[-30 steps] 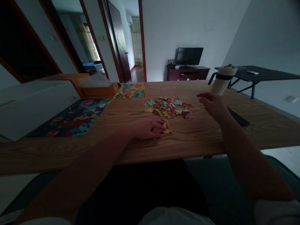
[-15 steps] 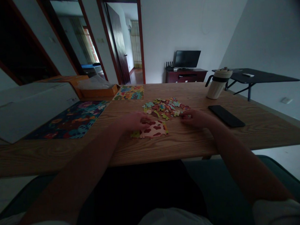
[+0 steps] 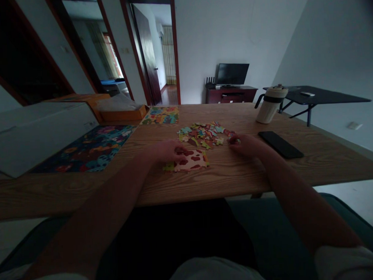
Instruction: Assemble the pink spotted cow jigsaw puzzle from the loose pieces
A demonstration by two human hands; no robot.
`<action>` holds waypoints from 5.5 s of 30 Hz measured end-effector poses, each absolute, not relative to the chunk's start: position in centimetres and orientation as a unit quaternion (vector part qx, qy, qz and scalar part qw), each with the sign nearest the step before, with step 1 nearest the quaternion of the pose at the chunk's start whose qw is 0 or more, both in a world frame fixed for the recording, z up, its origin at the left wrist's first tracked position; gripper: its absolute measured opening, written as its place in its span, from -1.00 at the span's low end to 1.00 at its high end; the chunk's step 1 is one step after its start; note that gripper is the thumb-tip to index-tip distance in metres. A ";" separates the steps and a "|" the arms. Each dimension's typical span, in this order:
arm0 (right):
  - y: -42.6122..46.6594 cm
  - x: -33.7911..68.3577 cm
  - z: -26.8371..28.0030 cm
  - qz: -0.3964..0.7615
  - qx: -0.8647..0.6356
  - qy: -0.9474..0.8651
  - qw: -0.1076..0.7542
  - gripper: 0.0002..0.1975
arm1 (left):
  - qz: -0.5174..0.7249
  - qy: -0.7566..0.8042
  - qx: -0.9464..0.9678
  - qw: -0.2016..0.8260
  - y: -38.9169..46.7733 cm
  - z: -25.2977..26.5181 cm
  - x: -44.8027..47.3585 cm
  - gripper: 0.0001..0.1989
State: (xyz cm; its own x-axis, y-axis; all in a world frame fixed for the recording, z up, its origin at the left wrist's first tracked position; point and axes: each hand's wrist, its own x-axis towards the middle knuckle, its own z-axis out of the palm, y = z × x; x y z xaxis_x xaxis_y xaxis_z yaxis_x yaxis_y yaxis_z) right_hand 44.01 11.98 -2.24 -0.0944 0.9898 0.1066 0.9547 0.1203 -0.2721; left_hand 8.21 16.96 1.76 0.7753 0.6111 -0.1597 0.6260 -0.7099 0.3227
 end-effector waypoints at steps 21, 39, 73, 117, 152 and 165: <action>11.8 41.5 -2.4 -0.006 -0.619 -0.777 0.110 -0.57 | 0.016 0.394 0.908 0.139 18.8 1.5 6.8 -0.35; 20.5 47.5 -0.2 0.088 -0.699 -0.698 0.131 -0.63 | -0.032 0.307 0.947 0.093 15.6 1.4 9.9 -0.55; 21.1 40.1 -1.8 0.081 -0.527 -0.836 0.130 -0.66 | -0.003 0.276 0.956 0.097 16.0 1.0 9.3 -0.57; 20.3 40.9 -1.6 0.176 -0.581 -0.782 0.142 -0.63 | 0.039 0.412 0.908 0.071 18.1 1.0 7.4 -0.52; 19.4 42.8 0.8 0.303 -0.547 -0.698 0.348 -0.62 | 0.022 0.242 0.957 0.159 14.8 1.2 9.9 -0.54; 15.8 36.0 3.0 0.360 -0.476 -0.746 0.297 -0.78 | 0.014 0.289 0.946 0.143 16.5 1.3 9.1 -0.59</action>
